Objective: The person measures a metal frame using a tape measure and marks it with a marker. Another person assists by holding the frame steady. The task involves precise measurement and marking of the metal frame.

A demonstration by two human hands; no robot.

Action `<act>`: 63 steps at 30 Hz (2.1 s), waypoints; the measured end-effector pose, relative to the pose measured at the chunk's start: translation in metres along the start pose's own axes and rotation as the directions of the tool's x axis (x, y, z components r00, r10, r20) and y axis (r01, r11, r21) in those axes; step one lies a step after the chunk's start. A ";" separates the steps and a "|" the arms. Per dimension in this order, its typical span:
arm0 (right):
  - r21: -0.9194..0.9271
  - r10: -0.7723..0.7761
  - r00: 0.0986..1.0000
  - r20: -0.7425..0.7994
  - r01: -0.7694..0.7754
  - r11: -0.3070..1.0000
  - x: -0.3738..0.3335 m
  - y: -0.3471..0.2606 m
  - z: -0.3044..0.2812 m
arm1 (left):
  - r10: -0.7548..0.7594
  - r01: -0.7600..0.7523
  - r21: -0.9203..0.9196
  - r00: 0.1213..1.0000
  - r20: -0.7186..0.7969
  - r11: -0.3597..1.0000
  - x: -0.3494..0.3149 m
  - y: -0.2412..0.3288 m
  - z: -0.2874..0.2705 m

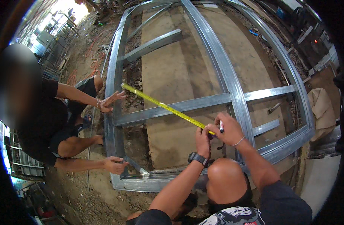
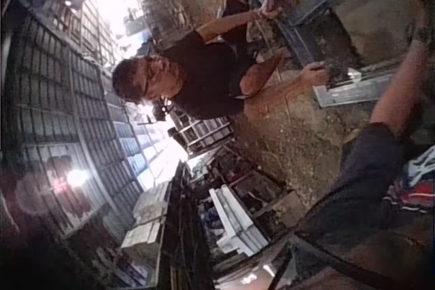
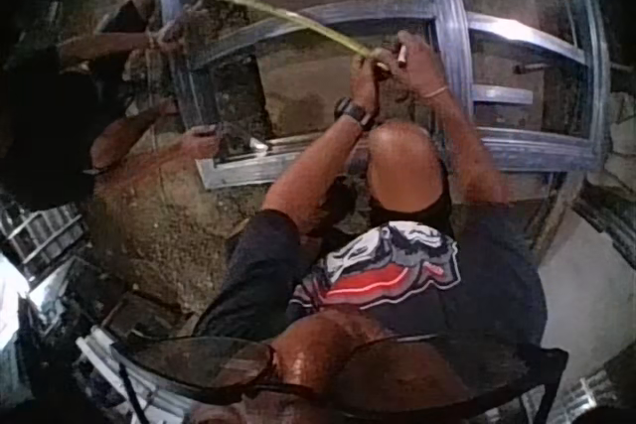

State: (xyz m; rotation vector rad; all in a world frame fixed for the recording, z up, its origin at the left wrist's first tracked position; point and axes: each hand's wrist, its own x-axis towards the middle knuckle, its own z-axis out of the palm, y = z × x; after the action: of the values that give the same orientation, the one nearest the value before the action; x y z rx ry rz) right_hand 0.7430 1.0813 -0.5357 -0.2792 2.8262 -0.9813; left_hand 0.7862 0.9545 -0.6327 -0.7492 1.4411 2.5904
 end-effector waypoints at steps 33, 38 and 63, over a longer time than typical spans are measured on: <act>-0.259 -0.468 0.873 -0.141 0.424 0.868 0.185 -0.009 0.155 | 0.117 -0.459 0.882 0.875 0.470 -0.105 0.182 0.286 -0.290; -0.235 -0.424 0.892 -0.158 0.383 0.893 0.185 0.005 0.166 | 0.061 -0.478 0.876 0.874 0.482 -0.069 0.207 0.280 -0.289; -0.268 -0.662 0.729 -0.175 0.612 0.744 0.083 0.009 0.138 | -0.011 -0.481 0.863 0.874 0.485 -0.157 0.199 0.244 -0.218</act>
State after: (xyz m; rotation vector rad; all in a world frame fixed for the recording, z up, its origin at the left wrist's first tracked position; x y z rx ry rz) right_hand 0.6866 0.9878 -0.6542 -1.3287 3.1216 -0.8779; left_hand 0.6200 0.6093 -0.6289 0.3108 2.7895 0.6773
